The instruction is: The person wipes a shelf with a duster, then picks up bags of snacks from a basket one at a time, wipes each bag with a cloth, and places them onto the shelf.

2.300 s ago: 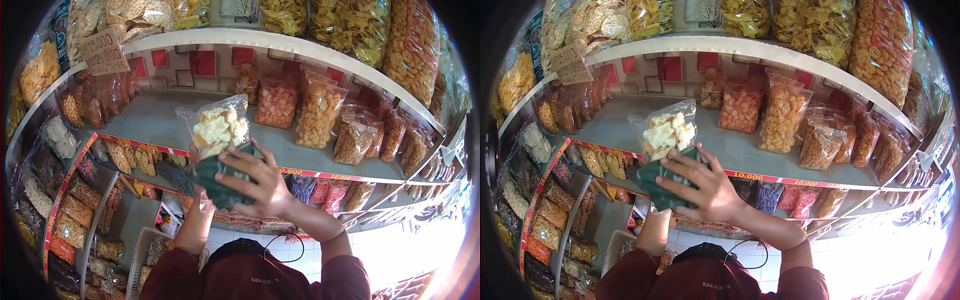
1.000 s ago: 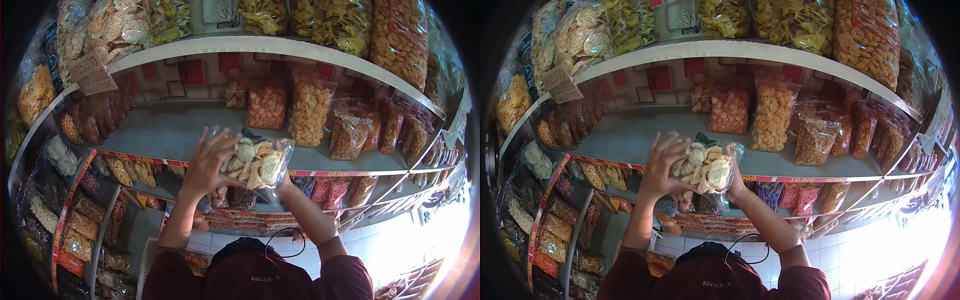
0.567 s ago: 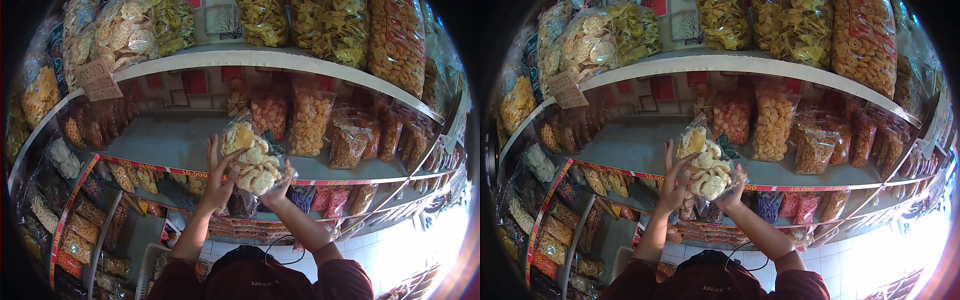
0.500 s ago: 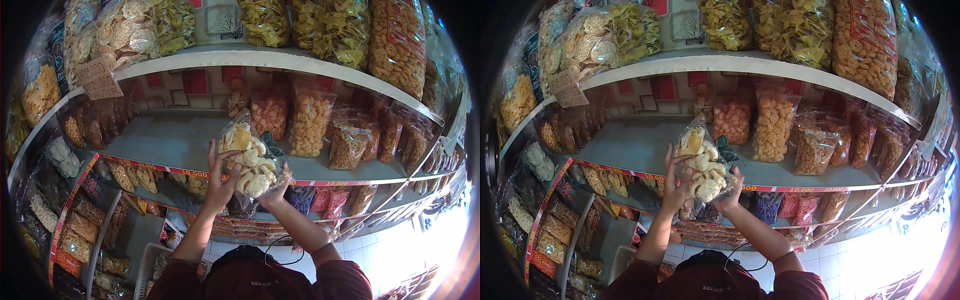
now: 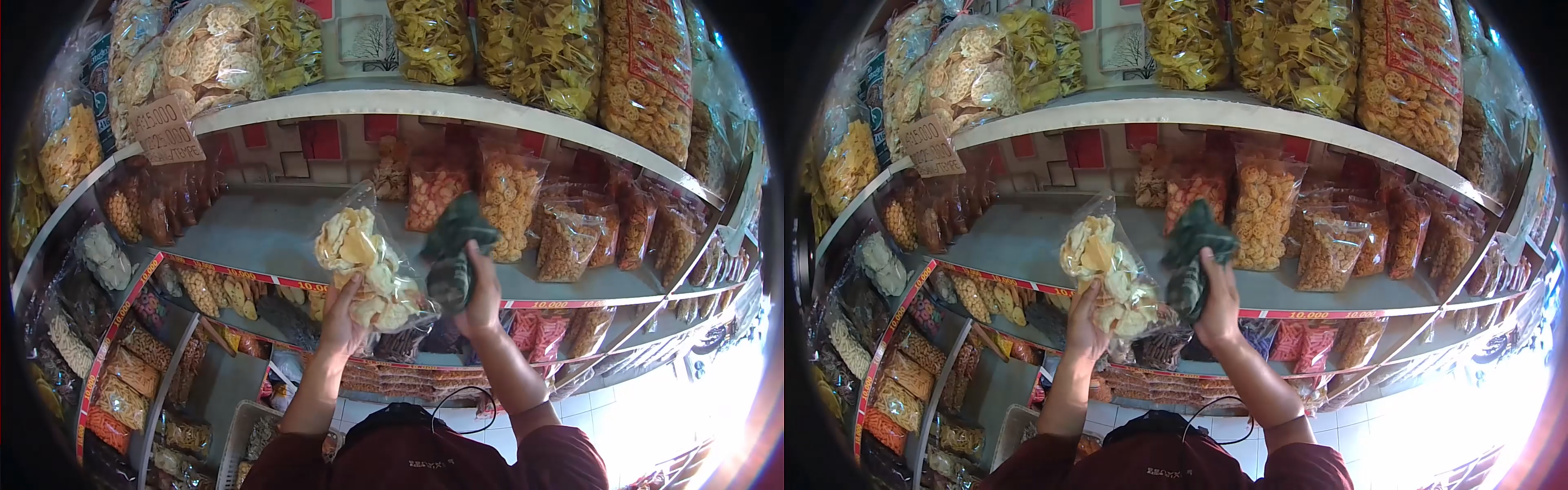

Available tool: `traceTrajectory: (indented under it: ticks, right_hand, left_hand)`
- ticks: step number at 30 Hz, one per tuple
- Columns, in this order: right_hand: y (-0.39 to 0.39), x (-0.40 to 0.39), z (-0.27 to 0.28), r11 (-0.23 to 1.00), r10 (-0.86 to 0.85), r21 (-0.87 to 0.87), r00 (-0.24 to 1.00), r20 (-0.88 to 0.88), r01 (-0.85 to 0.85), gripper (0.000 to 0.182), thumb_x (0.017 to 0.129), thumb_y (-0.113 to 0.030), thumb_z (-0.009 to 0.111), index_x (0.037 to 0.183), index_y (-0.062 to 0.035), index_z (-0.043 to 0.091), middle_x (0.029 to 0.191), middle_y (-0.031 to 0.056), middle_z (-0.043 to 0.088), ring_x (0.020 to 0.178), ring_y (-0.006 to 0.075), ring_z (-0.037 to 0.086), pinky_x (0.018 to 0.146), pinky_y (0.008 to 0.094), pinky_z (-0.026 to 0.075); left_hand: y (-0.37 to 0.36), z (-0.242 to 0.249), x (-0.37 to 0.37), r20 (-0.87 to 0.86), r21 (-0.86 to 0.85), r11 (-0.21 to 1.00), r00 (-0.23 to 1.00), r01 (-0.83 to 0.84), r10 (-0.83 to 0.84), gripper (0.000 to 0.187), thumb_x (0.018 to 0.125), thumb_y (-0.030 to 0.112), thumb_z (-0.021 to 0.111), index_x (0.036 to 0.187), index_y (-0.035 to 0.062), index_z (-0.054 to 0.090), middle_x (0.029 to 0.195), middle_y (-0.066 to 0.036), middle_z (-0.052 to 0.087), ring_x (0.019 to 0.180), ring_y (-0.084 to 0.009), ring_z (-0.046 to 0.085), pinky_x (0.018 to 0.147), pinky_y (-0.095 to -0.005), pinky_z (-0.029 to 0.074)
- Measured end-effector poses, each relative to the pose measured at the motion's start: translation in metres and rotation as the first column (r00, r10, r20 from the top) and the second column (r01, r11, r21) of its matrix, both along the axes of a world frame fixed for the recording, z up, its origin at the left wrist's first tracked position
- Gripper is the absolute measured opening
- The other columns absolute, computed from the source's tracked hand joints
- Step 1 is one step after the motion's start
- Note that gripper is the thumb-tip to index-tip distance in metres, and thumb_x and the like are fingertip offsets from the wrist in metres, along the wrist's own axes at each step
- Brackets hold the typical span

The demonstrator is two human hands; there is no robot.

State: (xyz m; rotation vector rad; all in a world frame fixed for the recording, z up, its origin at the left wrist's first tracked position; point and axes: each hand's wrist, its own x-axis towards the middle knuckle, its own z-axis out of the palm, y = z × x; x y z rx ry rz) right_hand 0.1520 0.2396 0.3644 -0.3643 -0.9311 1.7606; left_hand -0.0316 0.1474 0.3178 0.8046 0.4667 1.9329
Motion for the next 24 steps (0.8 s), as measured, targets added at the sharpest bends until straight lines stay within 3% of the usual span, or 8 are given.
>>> traceTrajectory:
  ticks: [2,5,7,10,12,15,19,24]
  right_hand:
    - [0.003,-0.001,0.005,0.878,-0.195,0.443,0.981,-0.013,0.181,0.042,0.099,-0.025,0.058,0.135,-0.0062,0.046,0.128,0.0154,0.056,0.104,0.0247,0.063,0.092,0.0412,0.052]
    - [-0.012,-0.013,0.017,0.286,-0.579,0.958,0.798,0.167,0.006,0.055,0.093,-0.018,0.063,0.143,-0.0072,0.043,0.141,0.0199,0.045,0.124,0.0320,0.053,0.100,0.0442,0.048]
    - [-0.041,-0.021,0.027,0.102,-0.805,0.947,0.534,0.258,-0.303,0.069,0.084,-0.019,0.069,0.147,-0.0107,0.042,0.151,0.0199,0.037,0.145,0.0374,0.030,0.112,0.0491,0.036]
    - [-0.048,-0.034,0.008,0.023,-0.812,0.921,0.530,0.244,-0.388,0.071,0.084,-0.026,0.069,0.148,-0.0126,0.041,0.154,0.0157,0.035,0.146,0.0347,0.029,0.114,0.0497,0.032]
    - [-0.044,-0.037,-0.005,0.005,-0.776,0.898,0.564,0.281,-0.440,0.070,0.085,-0.029,0.069,0.147,-0.0134,0.042,0.155,0.0148,0.035,0.147,0.0315,0.028,0.114,0.0496,0.031]
    - [-0.026,-0.040,-0.014,-0.050,-0.780,0.889,0.574,0.249,-0.454,0.067,0.084,-0.025,0.069,0.145,-0.0143,0.044,0.151,0.0142,0.040,0.142,0.0318,0.037,0.111,0.0473,0.038]
    - [0.007,-0.048,-0.018,0.101,-0.761,0.907,0.556,0.335,-0.409,0.052,0.090,-0.022,0.062,0.139,-0.0135,0.049,0.131,0.0164,0.055,0.113,0.0373,0.060,0.092,0.0449,0.053]
    - [0.043,-0.049,-0.022,0.399,-0.669,0.836,0.505,0.546,-0.376,0.042,0.094,-0.025,0.057,0.132,-0.0087,0.051,0.118,0.0201,0.058,0.099,0.0447,0.062,0.084,0.0515,0.053]
  left_hand:
    - [0.001,0.001,0.002,-0.142,-0.078,0.981,0.976,-0.175,0.163,0.045,0.102,0.021,0.053,0.141,0.0025,0.039,0.132,-0.014,0.057,0.119,-0.0243,0.060,0.100,-0.0401,0.052]
    - [0.015,-0.015,0.004,-0.245,-0.002,0.975,0.946,-0.221,0.213,0.046,0.104,0.025,0.052,0.142,0.0040,0.037,0.133,-0.011,0.055,0.118,-0.0188,0.058,0.100,-0.0343,0.049]
    - [0.018,-0.015,0.007,-0.269,0.006,0.963,0.927,-0.270,0.261,0.047,0.105,0.031,0.049,0.142,0.0046,0.037,0.133,-0.011,0.055,0.116,-0.0191,0.059,0.098,-0.0338,0.051]
    - [0.025,0.006,0.002,-0.182,-0.033,0.970,0.956,-0.241,0.232,0.048,0.105,0.042,0.042,0.138,0.0062,0.042,0.127,-0.012,0.057,0.110,-0.0208,0.062,0.090,-0.0332,0.055]
    - [0.037,0.007,-0.028,-0.103,-0.033,0.994,0.989,-0.108,0.104,0.051,0.105,0.042,0.045,0.139,0.0051,0.040,0.131,-0.013,0.055,0.107,-0.0208,0.064,0.085,-0.0305,0.057]
    - [0.047,0.040,-0.040,-0.357,0.087,0.917,0.847,-0.390,0.395,0.057,0.103,0.044,0.049,0.142,0.0045,0.038,0.129,-0.013,0.057,0.111,-0.0185,0.060,0.090,-0.0316,0.053]
    - [0.096,0.052,-0.081,-0.434,0.171,0.851,0.738,-0.496,0.518,0.060,0.101,0.042,0.054,0.144,0.0028,0.038,0.133,-0.012,0.056,0.117,-0.0160,0.056,0.091,-0.0315,0.050]
    - [0.170,0.062,-0.142,-0.565,0.188,0.777,0.581,-0.601,0.587,0.064,0.099,0.051,0.055,0.139,0.0016,0.049,0.128,-0.013,0.061,0.116,-0.0198,0.058,0.097,-0.0329,0.045]
